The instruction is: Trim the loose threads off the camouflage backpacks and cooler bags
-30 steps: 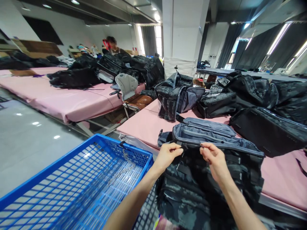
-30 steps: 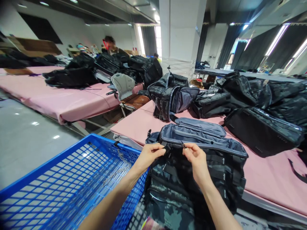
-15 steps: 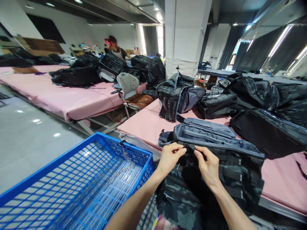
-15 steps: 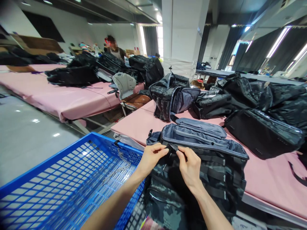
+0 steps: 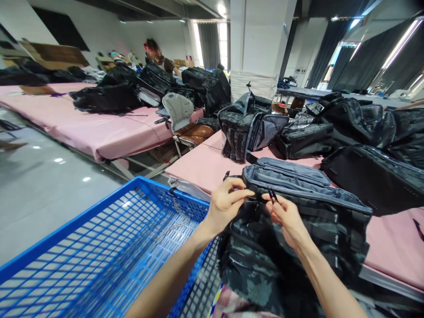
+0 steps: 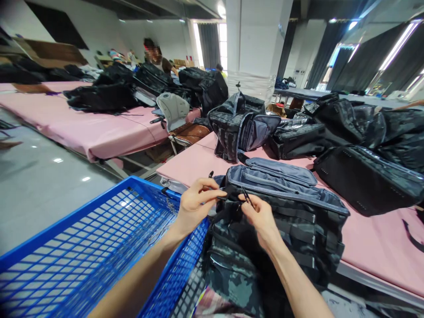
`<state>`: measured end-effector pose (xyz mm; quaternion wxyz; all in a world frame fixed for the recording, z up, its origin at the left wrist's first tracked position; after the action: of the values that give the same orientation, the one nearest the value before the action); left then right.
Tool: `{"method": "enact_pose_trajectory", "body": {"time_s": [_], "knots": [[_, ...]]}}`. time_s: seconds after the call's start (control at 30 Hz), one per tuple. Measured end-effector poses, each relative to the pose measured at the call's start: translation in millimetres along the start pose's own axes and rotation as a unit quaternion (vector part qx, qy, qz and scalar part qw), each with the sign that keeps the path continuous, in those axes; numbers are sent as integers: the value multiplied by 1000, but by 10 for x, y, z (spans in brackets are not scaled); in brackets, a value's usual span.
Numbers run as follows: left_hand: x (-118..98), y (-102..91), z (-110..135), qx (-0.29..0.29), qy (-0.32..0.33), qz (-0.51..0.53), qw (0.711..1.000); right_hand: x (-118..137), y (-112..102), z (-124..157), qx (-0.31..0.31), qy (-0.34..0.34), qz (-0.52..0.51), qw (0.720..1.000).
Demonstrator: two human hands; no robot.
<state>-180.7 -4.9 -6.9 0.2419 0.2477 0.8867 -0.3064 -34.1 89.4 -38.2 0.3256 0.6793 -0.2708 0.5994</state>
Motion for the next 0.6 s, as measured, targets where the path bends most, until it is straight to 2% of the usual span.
{"method": "enact_pose_trajectory", "body": {"time_s": [0.07, 0.1, 0.17, 0.2, 0.27, 0.33, 0.43, 0.53, 0.6], "knots": [[-58, -20, 26, 21, 77, -46, 996, -63, 170, -19, 85, 82, -74, 990], [-70, -19, 65, 30, 107, -59, 992, -94, 230, -35, 108, 108, -105, 983], [-30, -17, 186, 31, 125, -68, 989, -150, 270, -91, 115, 126, -139, 975], [21, -15, 263, 27, 115, -65, 991, -171, 251, -130, 99, 117, -139, 978], [163, 3, 422, 18, 66, -50, 996, -188, 156, -212, 35, 71, -117, 990], [315, 52, 547, 2, -11, -39, 999, -185, 53, -273, -29, 24, -101, 994], [449, 204, 583, 4, -112, -63, 992, -193, -24, -309, -65, -1, -83, 994], [474, 385, 463, 63, -156, -99, 981, -244, -80, -299, -86, 4, -46, 995], [511, 459, 383, 103, -188, -79, 974, -292, -156, -286, -118, 13, -25, 993]]}}
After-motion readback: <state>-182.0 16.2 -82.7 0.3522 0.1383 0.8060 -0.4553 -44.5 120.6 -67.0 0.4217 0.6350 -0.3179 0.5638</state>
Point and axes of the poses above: each hand's wrist, its own z-axis away from the middle knuckle, its own y-axis out of the palm, x = y × z, the point moved 3 cm from there along -z, towards the middle knuckle, and after that the axes turned 4 degrees about -y, right-handed, at the moved point
